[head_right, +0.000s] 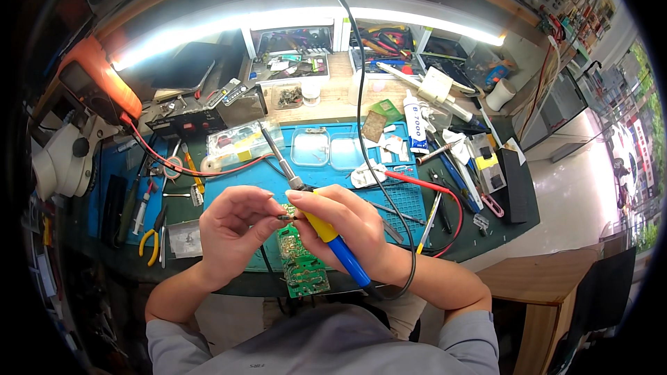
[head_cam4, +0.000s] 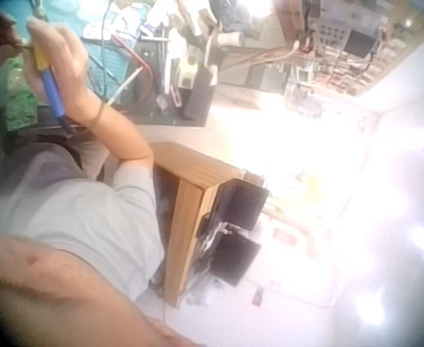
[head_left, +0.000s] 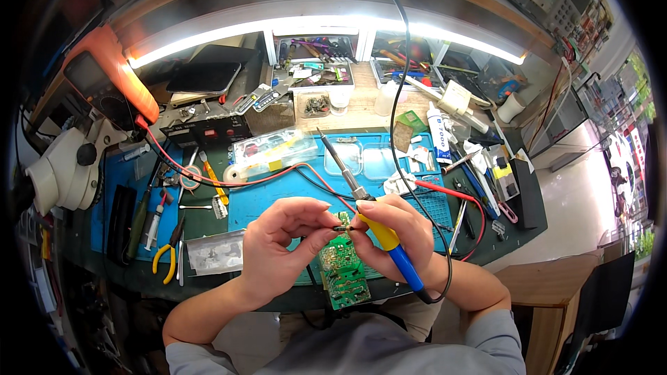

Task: The person uses a soldering iron to work on a green circuit board, applying heat to specific components. They then handle a small yellow electronic module, inspecting it closely before returning to the circuit board to continue soldering and manipulating wires.

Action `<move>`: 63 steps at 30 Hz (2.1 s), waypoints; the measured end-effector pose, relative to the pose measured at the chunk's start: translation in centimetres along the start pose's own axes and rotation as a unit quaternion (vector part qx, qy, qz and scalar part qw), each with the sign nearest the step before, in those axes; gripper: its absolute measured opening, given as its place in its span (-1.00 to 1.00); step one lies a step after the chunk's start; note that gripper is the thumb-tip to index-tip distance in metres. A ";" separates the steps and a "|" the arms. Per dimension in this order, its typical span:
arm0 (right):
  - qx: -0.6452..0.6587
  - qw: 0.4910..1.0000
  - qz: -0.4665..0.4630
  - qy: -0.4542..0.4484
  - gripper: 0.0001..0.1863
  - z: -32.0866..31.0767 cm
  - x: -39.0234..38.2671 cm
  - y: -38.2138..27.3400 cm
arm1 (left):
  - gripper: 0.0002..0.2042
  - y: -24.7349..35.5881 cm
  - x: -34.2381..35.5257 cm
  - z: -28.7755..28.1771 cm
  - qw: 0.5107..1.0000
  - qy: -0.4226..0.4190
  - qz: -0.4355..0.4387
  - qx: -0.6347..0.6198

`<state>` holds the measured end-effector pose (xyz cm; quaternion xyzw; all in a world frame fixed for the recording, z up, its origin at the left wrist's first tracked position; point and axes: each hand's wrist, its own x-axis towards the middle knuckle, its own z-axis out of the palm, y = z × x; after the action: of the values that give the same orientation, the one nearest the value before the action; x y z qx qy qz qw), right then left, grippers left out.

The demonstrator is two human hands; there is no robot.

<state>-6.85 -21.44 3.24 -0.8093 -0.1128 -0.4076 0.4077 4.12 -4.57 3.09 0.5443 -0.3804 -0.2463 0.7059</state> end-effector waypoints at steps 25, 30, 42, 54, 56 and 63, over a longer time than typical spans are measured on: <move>-0.017 1.000 -0.016 0.004 -0.47 0.1 0.2 0.1 | -0.66 -0.1 0.1 0.0 1.000 0.000 0.011 0.013; -0.025 0.999 -0.024 0.003 -0.46 0.0 0.2 0.3 | -0.67 -0.4 0.2 0.0 1.000 0.002 0.021 0.005; -0.010 1.000 -0.013 0.001 -0.47 0.2 0.2 0.2 | -0.67 -0.2 0.1 0.0 1.000 0.005 0.016 -0.022; 0.076 0.957 0.065 0.274 -0.82 -7.5 4.1 -2.8 | -0.79 1.8 2.0 -2.3 0.990 0.126 0.066 0.025; 0.020 0.927 0.054 0.370 -0.79 -9.7 8.1 -3.6 | -0.80 1.5 2.0 -2.3 0.991 0.122 0.059 0.022; -0.255 0.942 0.039 0.215 -0.67 -12.7 24.4 -3.4 | -0.85 2.2 2.5 -4.5 0.992 0.081 0.009 0.101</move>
<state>-0.12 -32.47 27.72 -0.7827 0.1170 -0.5712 0.2176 9.11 -3.27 5.31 0.6274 -0.3500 -0.1559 0.6779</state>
